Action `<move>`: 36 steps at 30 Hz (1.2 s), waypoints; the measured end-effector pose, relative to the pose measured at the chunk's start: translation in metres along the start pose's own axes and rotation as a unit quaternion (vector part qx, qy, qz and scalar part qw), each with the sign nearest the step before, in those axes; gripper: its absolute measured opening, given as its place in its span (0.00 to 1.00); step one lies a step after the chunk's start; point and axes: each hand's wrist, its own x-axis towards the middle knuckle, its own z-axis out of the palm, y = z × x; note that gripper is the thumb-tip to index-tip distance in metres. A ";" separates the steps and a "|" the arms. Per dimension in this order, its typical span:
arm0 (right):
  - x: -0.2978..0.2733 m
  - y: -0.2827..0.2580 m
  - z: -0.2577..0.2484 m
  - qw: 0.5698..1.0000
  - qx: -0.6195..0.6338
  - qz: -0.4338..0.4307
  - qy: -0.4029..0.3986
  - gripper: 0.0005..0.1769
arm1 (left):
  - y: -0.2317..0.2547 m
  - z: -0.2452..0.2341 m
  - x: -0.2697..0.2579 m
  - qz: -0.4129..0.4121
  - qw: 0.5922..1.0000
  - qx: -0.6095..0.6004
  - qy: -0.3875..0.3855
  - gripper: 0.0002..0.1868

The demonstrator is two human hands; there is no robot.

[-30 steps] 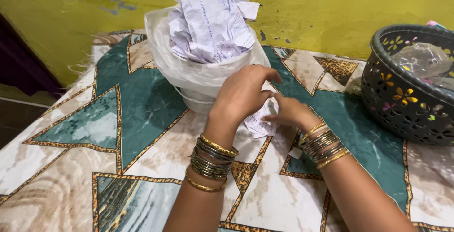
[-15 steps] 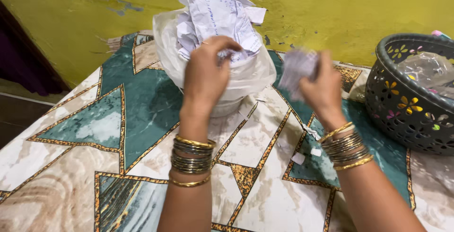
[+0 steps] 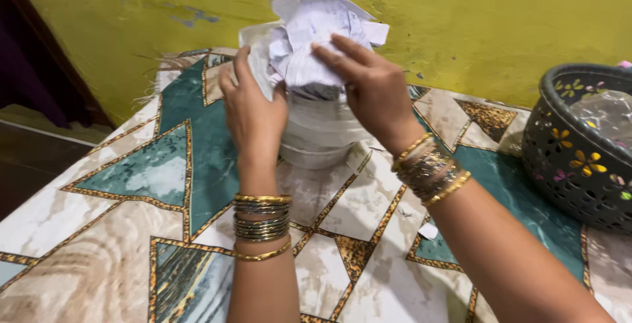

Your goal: The person repeatedly picks up small pieces of paper from a patterned tablecloth, folds or crumples them, and places them into a white bucket lined with a plastic bag. The person continues this process until the bucket is full, then closes the bag and secures the bucket lid.

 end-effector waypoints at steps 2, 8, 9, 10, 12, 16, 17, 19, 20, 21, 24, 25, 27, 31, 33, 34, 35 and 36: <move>0.004 -0.003 0.012 0.999 0.014 0.000 -0.046 0.30 | -0.003 0.005 0.000 -0.043 0.998 -0.021 -0.044 0.45; 0.001 0.001 0.034 0.975 0.093 0.018 -0.201 0.28 | -0.019 0.014 -0.002 -0.018 0.998 -0.053 -0.028 0.43; 0.001 0.004 0.036 0.968 0.118 0.027 -0.219 0.27 | -0.020 0.015 -0.001 -0.002 0.998 -0.064 -0.008 0.41; 0.002 0.009 0.038 0.960 0.143 0.036 -0.237 0.25 | -0.020 0.014 0.000 0.013 0.997 -0.076 0.011 0.38; 0.004 0.019 0.044 0.943 0.168 0.084 -0.273 0.17 | -0.017 0.012 0.002 0.026 0.995 -0.092 0.026 0.36; 0.010 0.041 0.070 0.943 0.177 0.080 -0.271 0.11 | -0.007 0.009 0.002 0.061 0.988 -0.133 0.050 0.32; 0.014 0.047 0.077 0.948 0.145 0.052 -0.278 0.11 | -0.004 0.008 0.002 0.057 0.988 -0.134 0.049 0.31; 0.022 0.053 0.093 0.954 0.079 -0.004 -0.291 0.14 | -0.001 0.007 0.001 0.049 0.988 -0.136 0.046 0.29; 0.025 0.054 0.102 0.945 0.069 0.026 -0.317 0.15 | 0.000 0.007 0.000 0.060 0.988 -0.136 0.050 0.29; 0.029 0.055 0.112 0.936 0.056 0.055 -0.343 0.16 | 0.002 0.007 0.000 0.071 0.986 -0.138 0.055 0.28; 0.031 0.050 0.133 0.922 0.053 0.106 -0.369 0.15 | 0.005 0.007 0.000 0.072 0.987 -0.130 0.054 0.28; 0.032 0.048 0.137 0.920 0.057 0.115 -0.369 0.14 | 0.006 0.007 0.001 0.068 0.988 -0.126 0.052 0.28; 0.033 0.044 0.140 0.910 0.023 0.154 -0.384 0.13 | 0.008 0.005 0.001 0.073 0.987 -0.132 0.053 0.27; 0.033 0.041 0.127 0.910 0.041 0.130 -0.391 0.13 | 0.013 0.001 -0.001 0.086 0.988 -0.116 0.056 0.24; 0.034 0.036 0.111 0.934 0.047 0.066 -0.347 0.12 | 0.017 -0.003 -0.002 0.066 0.992 -0.102 0.046 0.23; 0.033 0.031 0.102 0.944 0.050 0.033 -0.326 0.12 | 0.018 -0.004 -0.003 0.056 0.993 -0.094 0.041 0.22; 0.030 0.024 0.092 0.956 0.055 0.044 -0.285 0.13 | 0.018 -0.005 -0.003 0.063 0.993 -0.087 0.046 0.22; 0.025 0.014 0.080 0.966 0.061 0.056 -0.244 0.15 | 0.018 -0.005 -0.003 0.069 0.993 -0.080 0.050 0.22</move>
